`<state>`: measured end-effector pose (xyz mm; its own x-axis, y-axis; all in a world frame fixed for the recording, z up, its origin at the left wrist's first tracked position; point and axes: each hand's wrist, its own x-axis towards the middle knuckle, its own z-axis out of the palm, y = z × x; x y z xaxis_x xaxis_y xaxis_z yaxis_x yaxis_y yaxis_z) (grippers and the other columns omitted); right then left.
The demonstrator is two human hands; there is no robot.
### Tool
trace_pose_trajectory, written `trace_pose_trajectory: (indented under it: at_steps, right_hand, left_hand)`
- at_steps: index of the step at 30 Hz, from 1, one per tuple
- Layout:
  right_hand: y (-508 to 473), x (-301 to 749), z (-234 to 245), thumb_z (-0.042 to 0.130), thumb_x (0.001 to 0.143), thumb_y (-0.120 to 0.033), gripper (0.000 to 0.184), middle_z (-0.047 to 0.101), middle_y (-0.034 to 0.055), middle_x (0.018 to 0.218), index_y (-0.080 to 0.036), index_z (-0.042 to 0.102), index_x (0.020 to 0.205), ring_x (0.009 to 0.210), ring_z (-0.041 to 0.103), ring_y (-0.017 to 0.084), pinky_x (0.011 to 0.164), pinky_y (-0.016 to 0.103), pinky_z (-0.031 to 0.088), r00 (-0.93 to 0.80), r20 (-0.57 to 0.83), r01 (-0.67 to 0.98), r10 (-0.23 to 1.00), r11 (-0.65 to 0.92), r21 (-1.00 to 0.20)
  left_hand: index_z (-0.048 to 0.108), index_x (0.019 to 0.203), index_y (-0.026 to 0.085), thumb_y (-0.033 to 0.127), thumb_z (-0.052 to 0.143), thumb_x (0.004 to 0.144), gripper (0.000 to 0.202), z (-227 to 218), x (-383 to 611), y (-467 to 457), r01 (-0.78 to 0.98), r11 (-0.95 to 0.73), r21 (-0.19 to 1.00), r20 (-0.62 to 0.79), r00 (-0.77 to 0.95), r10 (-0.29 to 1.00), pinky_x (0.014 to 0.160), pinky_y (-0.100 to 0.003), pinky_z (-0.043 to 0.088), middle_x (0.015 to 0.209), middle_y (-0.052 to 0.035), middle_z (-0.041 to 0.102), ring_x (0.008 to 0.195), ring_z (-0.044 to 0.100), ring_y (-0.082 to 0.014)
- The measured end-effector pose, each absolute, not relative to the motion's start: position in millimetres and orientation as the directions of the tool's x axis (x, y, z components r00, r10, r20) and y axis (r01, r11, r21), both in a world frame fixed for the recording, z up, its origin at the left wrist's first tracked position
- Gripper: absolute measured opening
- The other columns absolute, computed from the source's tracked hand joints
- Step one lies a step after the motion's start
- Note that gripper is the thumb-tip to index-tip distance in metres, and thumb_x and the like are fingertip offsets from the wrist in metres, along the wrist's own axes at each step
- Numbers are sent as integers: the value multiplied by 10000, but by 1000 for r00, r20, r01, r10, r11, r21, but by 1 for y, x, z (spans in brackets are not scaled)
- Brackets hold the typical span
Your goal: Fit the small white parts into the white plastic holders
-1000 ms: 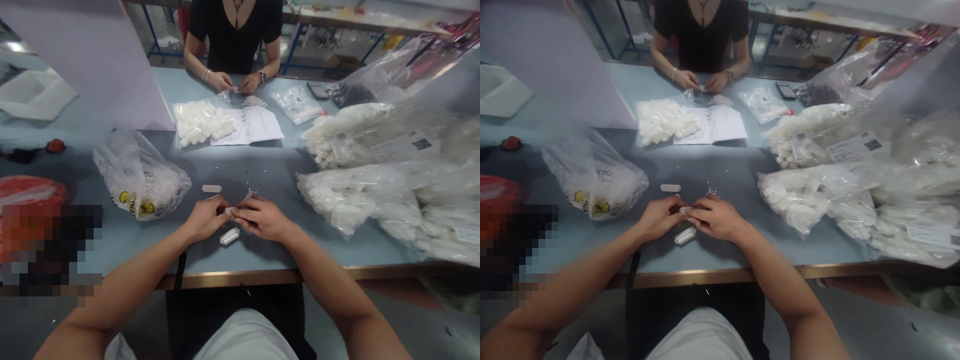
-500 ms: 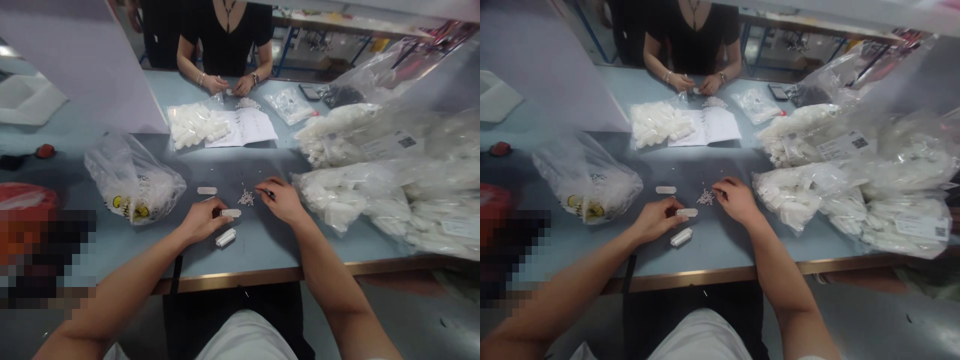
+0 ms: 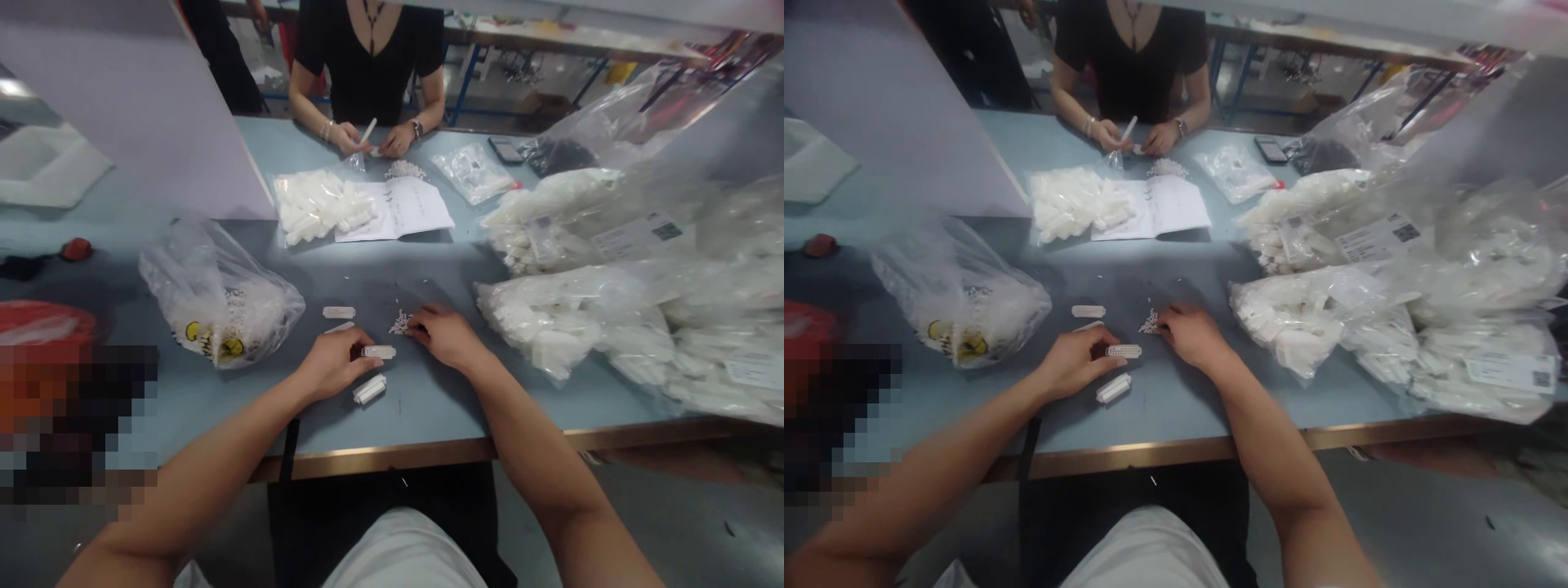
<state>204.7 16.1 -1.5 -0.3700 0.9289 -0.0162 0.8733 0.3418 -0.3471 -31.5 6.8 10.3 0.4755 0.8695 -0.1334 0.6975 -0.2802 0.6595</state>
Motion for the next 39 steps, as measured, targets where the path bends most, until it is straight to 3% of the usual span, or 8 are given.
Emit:
trace_pose_trajectory:
  at_steps: [4, 10, 19, 25, 30, 35, 39]
  right_hand:
    - [15, 203, 2, 550, 873, -200, 130, 644, 74, 955, -200, 663, 937, 883, 602, 206, 731, 284, 416, -378, -38, 895, 925, 355, -269]
    - [13, 200, 9, 511, 861, -139, 164, 635, 101, 998, -174, 633, 965, 908, 594, 221, 756, 302, 415, -359, -75, 911, 930, 332, -245]
    - [14, 202, 10, 545, 825, -144, 124, 636, 90, 941, -160, 584, 941, 830, 583, 200, 723, 284, 406, -311, -100, 916, 945, 270, -297]
    - [14, 207, 5, 509, 825, -78, 255, 624, 92, 1039, -173, 612, 1038, 953, 578, 197, 822, 284, 418, -351, -47, 882, 935, 314, -353]
    - [16, 210, 2, 480, 868, -91, 243, 641, 106, 1032, -160, 633, 1044, 965, 586, 202, 851, 299, 425, -336, -22, 880, 942, 305, -365]
    - [14, 207, 10, 517, 878, -126, 186, 674, 75, 964, -177, 654, 993, 908, 616, 178, 798, 276, 449, -291, 49, 827, 955, 277, -490]
    - [7, 199, 16, 545, 894, -212, 130, 695, 36, 916, -210, 664, 946, 858, 630, 152, 778, 261, 460, -366, 115, 709, 923, 357, -608]
  left_hand:
    - [642, 870, 203, 421, 633, 775, 238, 11, -31, 5, 688, -269, 674, -134, 472, 871, 628, -253, 388, 745, 15, 639, 678, 576, -150]
    - [639, 867, 204, 412, 638, 770, 229, 14, -30, 5, 702, -262, 662, -150, 466, 872, 641, -261, 395, 752, 11, 645, 687, 584, -158]
    - [640, 876, 207, 430, 635, 774, 245, 14, -29, 6, 703, -254, 664, -153, 460, 874, 654, -268, 394, 768, 10, 650, 711, 591, -167]
    - [642, 873, 208, 443, 634, 769, 257, 13, -30, 6, 709, -251, 659, -145, 447, 882, 670, -273, 408, 767, 6, 650, 697, 589, -166]
    - [642, 870, 206, 455, 636, 760, 272, 13, -30, 6, 709, -234, 666, -153, 437, 886, 658, -265, 415, 760, 7, 656, 679, 588, -159]
    - [635, 894, 211, 490, 633, 751, 314, 9, -32, 7, 699, -206, 685, -140, 404, 904, 638, -265, 416, 719, 19, 653, 645, 587, -155]
    - [635, 880, 210, 508, 630, 749, 326, 8, -33, 7, 691, -206, 693, -120, 393, 912, 632, -265, 416, 710, 17, 653, 646, 588, -156]
